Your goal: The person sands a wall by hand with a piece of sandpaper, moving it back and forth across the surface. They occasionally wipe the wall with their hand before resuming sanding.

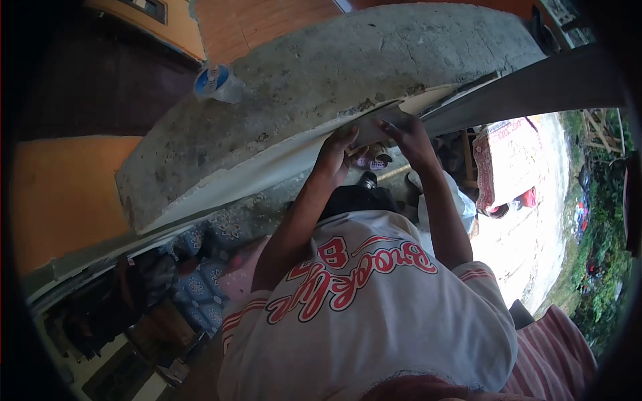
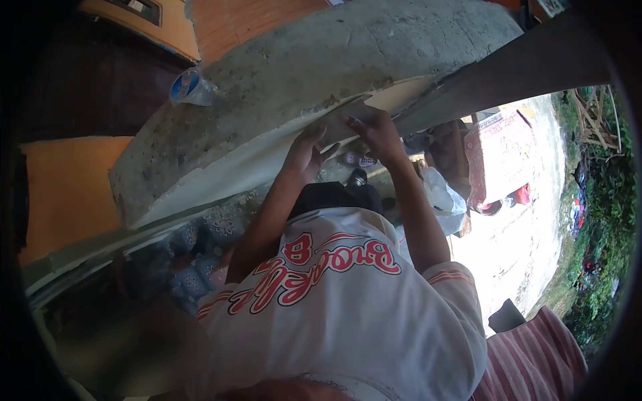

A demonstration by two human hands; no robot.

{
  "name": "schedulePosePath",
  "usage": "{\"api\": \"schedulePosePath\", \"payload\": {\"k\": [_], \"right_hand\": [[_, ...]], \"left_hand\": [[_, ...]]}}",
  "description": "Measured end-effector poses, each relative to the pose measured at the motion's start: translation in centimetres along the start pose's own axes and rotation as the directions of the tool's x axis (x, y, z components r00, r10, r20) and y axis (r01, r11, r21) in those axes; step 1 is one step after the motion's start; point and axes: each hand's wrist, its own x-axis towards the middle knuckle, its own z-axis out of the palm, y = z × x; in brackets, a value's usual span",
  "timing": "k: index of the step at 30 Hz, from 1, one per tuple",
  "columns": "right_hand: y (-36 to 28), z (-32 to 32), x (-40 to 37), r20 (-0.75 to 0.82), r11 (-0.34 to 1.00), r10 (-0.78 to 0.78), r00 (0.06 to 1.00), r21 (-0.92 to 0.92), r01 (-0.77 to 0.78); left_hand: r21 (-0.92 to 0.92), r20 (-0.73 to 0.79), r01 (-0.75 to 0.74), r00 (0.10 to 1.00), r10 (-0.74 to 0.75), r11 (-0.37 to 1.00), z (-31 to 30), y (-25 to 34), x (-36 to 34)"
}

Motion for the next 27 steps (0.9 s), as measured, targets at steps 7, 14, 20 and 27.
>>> {"api": "schedulePosePath", "payload": {"k": [7,14,20,27], "right_hand": [[-4.3,16.7,-3.2,0.214,0.997,-0.011,0.977,-0.074,0.027],[-6.1,37.4,-6.3,0.524,0.996,-0.044,0.851,-0.047,0.080],[-8.4,50.7,-9.0,0.767,0.949,0.048,0.640,0.165,-0.269],[-10.4,54.1,-10.4,0.919,0.629,0.015,0.393,0.297,-0.719]], "left_hand": [[-0.257,-0.021,-0.170,0.985,0.171,0.951,-15.1,3.2,-9.4],[-0.250,-0.339,-0.448,0.871,0.355,0.859,-31.0,8.4,-22.3],[0.157,-0.585,-0.537,0.626,0.516,0.829,-39.6,15.0,-32.7],[0.742,-0.483,-0.279,0.408,0.775,0.609,-35.2,21.4,-37.9]]}}
